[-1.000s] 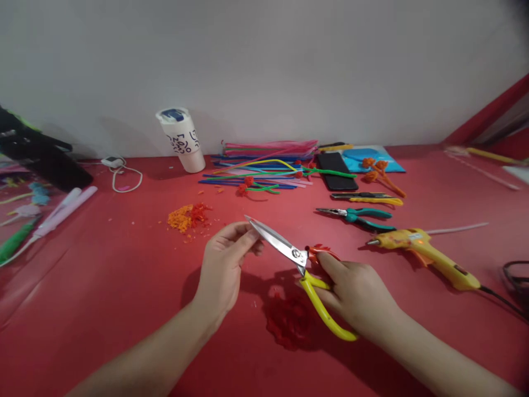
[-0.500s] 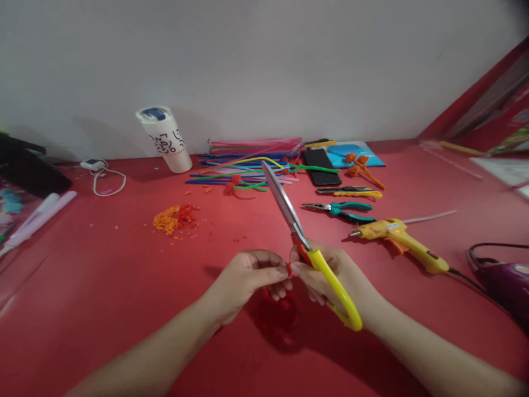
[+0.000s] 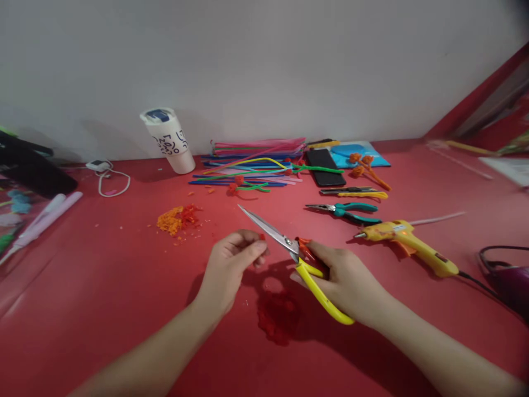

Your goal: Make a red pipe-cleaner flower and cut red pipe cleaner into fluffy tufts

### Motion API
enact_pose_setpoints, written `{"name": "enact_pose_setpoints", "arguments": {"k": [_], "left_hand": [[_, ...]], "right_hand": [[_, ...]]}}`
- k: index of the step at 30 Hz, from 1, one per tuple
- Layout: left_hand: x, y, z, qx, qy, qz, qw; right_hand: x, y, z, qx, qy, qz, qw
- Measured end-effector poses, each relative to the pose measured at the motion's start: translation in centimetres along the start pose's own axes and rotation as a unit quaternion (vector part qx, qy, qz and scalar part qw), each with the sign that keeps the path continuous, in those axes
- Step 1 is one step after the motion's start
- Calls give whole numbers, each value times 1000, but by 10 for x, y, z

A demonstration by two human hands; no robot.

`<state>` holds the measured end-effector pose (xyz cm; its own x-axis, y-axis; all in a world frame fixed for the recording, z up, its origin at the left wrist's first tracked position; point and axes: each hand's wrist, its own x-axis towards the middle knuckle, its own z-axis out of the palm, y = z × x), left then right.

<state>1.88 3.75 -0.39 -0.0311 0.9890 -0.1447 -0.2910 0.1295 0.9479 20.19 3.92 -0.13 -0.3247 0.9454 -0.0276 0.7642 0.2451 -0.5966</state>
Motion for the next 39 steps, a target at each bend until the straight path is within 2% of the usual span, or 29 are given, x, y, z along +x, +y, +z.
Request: {"name": "enact_pose_setpoints", "arguments": {"k": [5,10,20,39], "left_hand": [[5,4,-5,-63,44,41,996],[4,7,-7,-67,49,61,995],[3,8,-9,-34,65,67,995],[4,11,-9,-68,60,57,994]], "right_hand": [[-1,3,2,-150,-11,-51,987],[-3,8,8,-211,-8,-81,974],[-2,9,11,-244,18,-111,963],[-4,16,15,-265,59,-145,951]]}}
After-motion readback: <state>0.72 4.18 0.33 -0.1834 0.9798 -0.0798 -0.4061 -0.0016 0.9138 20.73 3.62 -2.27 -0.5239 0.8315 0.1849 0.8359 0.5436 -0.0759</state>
